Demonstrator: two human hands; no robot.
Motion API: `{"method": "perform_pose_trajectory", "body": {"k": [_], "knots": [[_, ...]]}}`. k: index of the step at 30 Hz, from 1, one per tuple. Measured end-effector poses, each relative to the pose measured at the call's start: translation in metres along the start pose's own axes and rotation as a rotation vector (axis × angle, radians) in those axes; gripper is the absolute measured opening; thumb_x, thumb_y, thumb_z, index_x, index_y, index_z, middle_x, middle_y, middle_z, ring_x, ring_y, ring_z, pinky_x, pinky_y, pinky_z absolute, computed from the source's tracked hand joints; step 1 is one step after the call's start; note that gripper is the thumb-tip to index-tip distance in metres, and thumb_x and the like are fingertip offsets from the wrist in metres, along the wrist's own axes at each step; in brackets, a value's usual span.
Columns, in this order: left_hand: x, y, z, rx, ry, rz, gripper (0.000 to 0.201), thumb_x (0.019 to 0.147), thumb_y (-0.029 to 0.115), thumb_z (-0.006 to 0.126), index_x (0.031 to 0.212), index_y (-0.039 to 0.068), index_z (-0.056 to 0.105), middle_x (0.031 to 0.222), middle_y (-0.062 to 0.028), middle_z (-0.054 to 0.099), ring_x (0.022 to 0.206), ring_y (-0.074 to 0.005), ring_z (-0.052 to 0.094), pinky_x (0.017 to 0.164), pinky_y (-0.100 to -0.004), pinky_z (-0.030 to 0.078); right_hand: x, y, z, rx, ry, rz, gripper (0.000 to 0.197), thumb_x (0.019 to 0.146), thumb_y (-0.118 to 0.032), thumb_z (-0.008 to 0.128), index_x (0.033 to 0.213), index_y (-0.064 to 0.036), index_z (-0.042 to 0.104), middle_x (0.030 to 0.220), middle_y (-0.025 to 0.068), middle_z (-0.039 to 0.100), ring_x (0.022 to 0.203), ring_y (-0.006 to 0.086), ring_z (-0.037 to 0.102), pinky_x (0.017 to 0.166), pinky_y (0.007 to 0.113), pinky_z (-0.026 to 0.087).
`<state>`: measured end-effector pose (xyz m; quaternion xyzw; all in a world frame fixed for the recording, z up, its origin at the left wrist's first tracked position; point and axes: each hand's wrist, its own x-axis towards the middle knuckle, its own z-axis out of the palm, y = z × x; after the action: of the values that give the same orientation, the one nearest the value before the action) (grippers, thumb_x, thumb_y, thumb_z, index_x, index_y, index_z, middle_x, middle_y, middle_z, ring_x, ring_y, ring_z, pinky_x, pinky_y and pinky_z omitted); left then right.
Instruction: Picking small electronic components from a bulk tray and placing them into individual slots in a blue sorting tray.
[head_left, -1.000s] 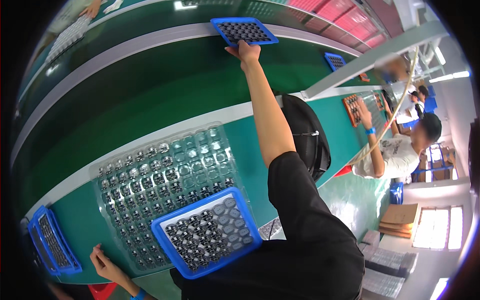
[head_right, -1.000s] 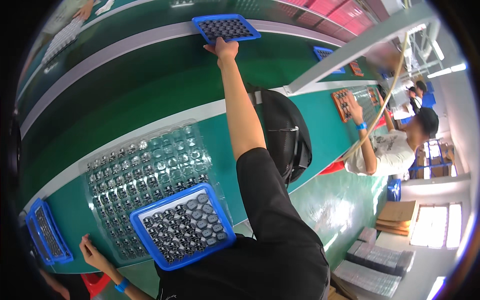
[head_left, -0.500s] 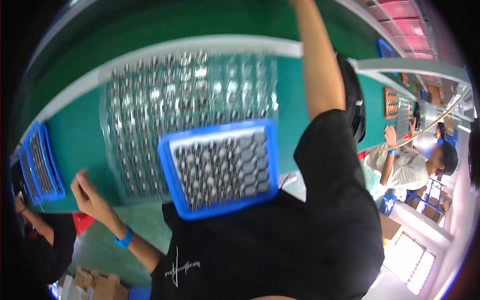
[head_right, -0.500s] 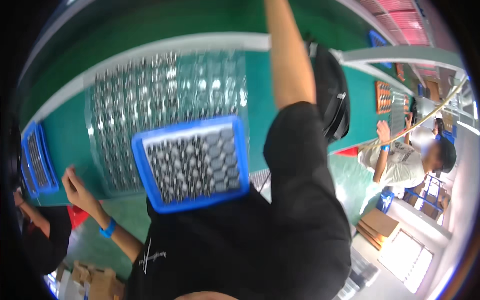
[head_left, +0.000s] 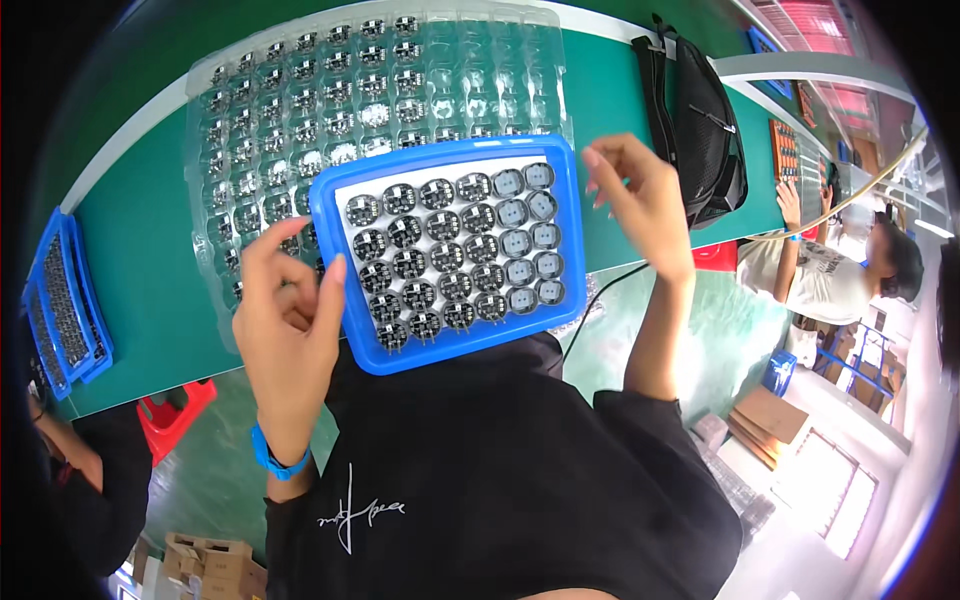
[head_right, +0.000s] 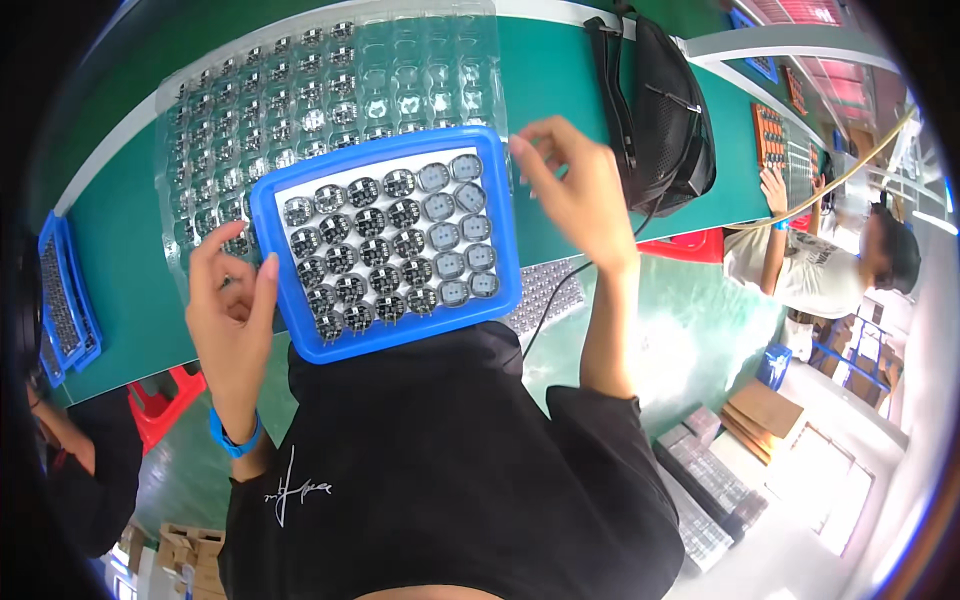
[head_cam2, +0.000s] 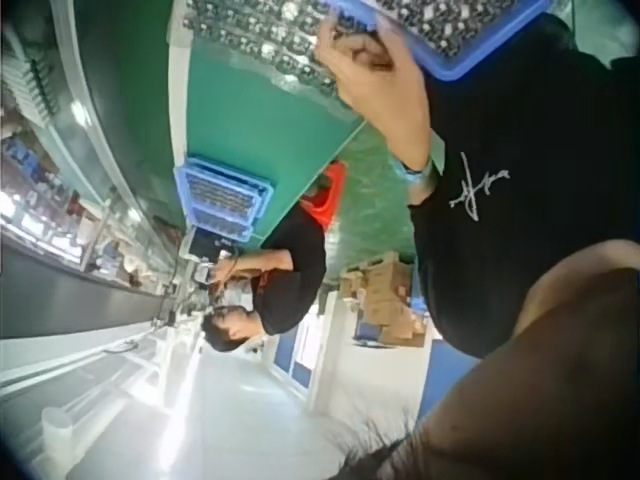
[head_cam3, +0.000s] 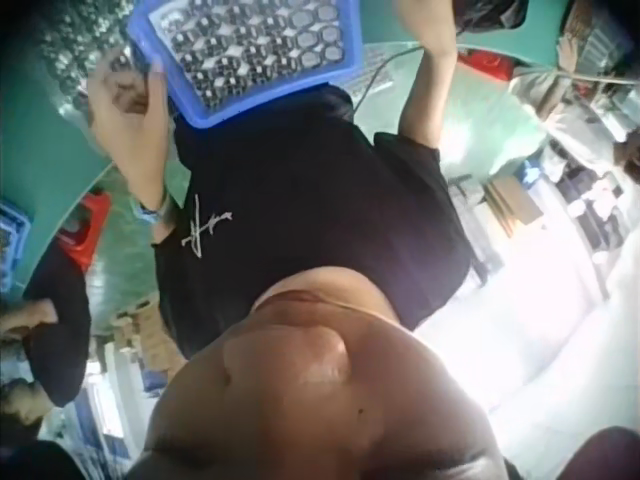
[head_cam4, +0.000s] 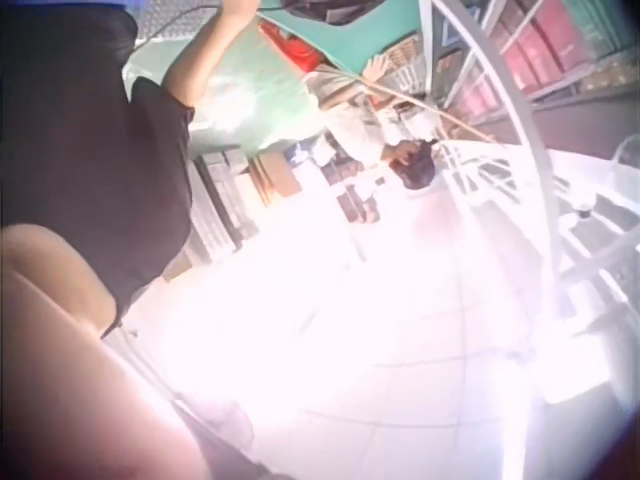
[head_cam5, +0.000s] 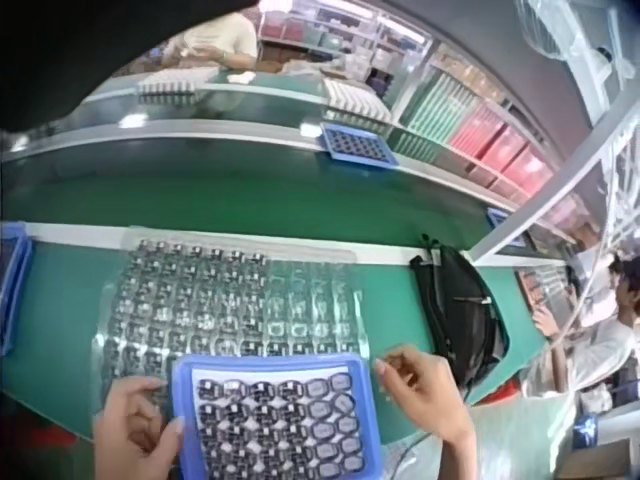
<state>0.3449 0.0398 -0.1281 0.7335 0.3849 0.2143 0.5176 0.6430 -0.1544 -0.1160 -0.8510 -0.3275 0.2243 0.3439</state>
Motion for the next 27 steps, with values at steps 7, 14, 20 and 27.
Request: {"method": "perform_pose_trajectory", "body": {"k": [7,14,20,27], "knots": [[-0.008,-0.004,-0.010,-0.016,-0.211,-0.169,0.050,0.104,0.004,0.070,0.150,0.000,0.052,0.093,-0.0013,0.062,0.067,-0.0073,0.066,0.050,-0.0215,0.049,-0.040,0.003,0.024,0.049,0.067,-0.026,0.019,0.108,-0.017,0.069,0.106,0.0016,0.070,0.076,-0.0009,0.066,0.066,0.0035,0.059,0.060,0.022,0.045],[0.031,-0.007,-0.014,-0.123,-0.212,-0.132,0.050,0.106,0.007,0.069,0.151,-0.003,0.049,0.091,-0.0026,0.061,0.067,-0.0084,0.066,0.050,-0.0233,0.050,0.010,0.006,0.025,0.249,0.002,-0.076,0.020,0.109,-0.016,0.069,0.109,0.0037,0.068,0.077,-0.0020,0.065,0.065,0.0029,0.056,0.058,0.021,0.043],[0.033,-0.003,-0.046,-0.005,-0.115,-0.110,0.049,0.108,0.009,0.067,0.154,-0.001,0.052,0.090,0.0045,0.057,0.065,-0.0003,0.055,0.051,-0.0179,0.040,-0.007,-0.023,0.035,0.341,-0.058,-0.062,0.019,0.107,-0.016,0.070,0.108,0.0024,0.065,0.076,-0.0015,0.065,0.064,0.0027,0.057,0.054,0.021,0.043],[-0.021,-0.005,-0.050,-0.136,-0.171,-0.262,0.050,0.105,0.002,0.067,0.152,-0.002,0.049,0.094,-0.0012,0.064,0.064,-0.0069,0.067,0.049,-0.0217,0.052,-0.042,-0.019,0.034,0.377,-0.202,0.118,0.017,0.106,-0.013,0.071,0.105,0.0025,0.065,0.073,-0.0004,0.066,0.062,0.0033,0.059,0.052,0.021,0.044]]}}
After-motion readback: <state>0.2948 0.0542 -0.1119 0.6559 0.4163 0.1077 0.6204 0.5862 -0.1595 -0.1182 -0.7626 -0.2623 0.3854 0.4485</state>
